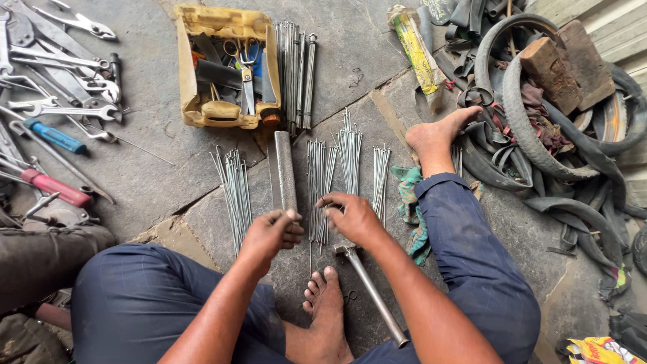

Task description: The person hammers and straightens thin metal spokes against a metal block and organizes them into bundles by hand.

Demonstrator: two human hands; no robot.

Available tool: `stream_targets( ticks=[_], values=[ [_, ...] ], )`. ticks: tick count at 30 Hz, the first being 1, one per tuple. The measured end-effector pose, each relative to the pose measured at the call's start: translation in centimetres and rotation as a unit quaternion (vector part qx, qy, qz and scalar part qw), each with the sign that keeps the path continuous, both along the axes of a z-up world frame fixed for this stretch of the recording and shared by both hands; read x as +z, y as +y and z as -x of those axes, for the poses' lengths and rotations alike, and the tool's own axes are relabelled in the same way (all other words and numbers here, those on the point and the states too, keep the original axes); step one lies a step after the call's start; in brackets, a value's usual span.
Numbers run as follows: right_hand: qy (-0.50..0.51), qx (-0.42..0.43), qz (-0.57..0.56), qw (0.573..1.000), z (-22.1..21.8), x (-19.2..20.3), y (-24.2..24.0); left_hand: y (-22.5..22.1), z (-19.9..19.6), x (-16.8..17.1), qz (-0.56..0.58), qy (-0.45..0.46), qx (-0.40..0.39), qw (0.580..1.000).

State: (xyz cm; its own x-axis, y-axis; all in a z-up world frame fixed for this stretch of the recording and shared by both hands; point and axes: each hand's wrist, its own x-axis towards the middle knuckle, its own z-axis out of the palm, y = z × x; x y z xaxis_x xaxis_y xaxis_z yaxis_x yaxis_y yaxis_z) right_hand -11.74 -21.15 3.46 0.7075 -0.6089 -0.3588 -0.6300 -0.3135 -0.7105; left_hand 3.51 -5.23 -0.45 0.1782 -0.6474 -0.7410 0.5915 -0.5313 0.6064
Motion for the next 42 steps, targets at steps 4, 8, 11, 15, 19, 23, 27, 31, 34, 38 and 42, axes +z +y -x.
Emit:
stream_targets(
  ticks=[4,8,11,15,19,23,27,31,34,38,42],
  values=[
    [-0.074,0.085,0.338,0.934,0.9,2.7,0.6,0.6,-0.6,0.7,0.068,0.113,-0.015,0.991],
    [-0.069,0.067,0.355,0.93,1.0,3.4,0.6,0.9,1.6,1.3,0.087,0.001,-0.242,0.966],
    [-0.091,0.06,0.365,0.925,1.1,3.1,0.7,1.3,2.0,1.0,0.128,0.067,-0.27,0.952],
    [-0.125,0.053,0.356,0.925,0.3,2.8,1.1,1.6,2.5,0.0,0.1,0.111,-0.245,0.958],
    [-0.129,-0.006,0.356,0.925,0.7,1.5,0.7,1.3,3.0,-2.2,0.011,0.015,-0.142,0.99],
    [0.301,0.032,0.163,0.939,3.4,-0.8,-0.3,1.4,2.7,-3.1,-0.082,-0.042,-0.079,0.993],
    [0.456,0.107,0.058,0.882,5.7,-4.2,1.6,1.5,2.9,-3.8,-0.095,-0.079,-0.098,0.987],
    [0.408,0.193,0.074,0.889,7.9,-7.3,2.7,1.5,2.8,-4.4,-0.106,-0.087,-0.107,0.985],
    [0.448,0.037,-0.135,0.883,9.0,-8.3,2.3,1.3,2.6,-4.8,-0.098,-0.086,-0.103,0.986],
    [0.415,-0.052,-0.17,0.892,9.6,-9.6,2.4,1.2,3.0,-5.3,-0.086,-0.076,-0.086,0.99],
    [0.252,-0.186,-0.267,0.911,8.3,-7.7,1.3,1.1,2.9,-5.2,-0.088,-0.103,-0.085,0.987]
  ],
)
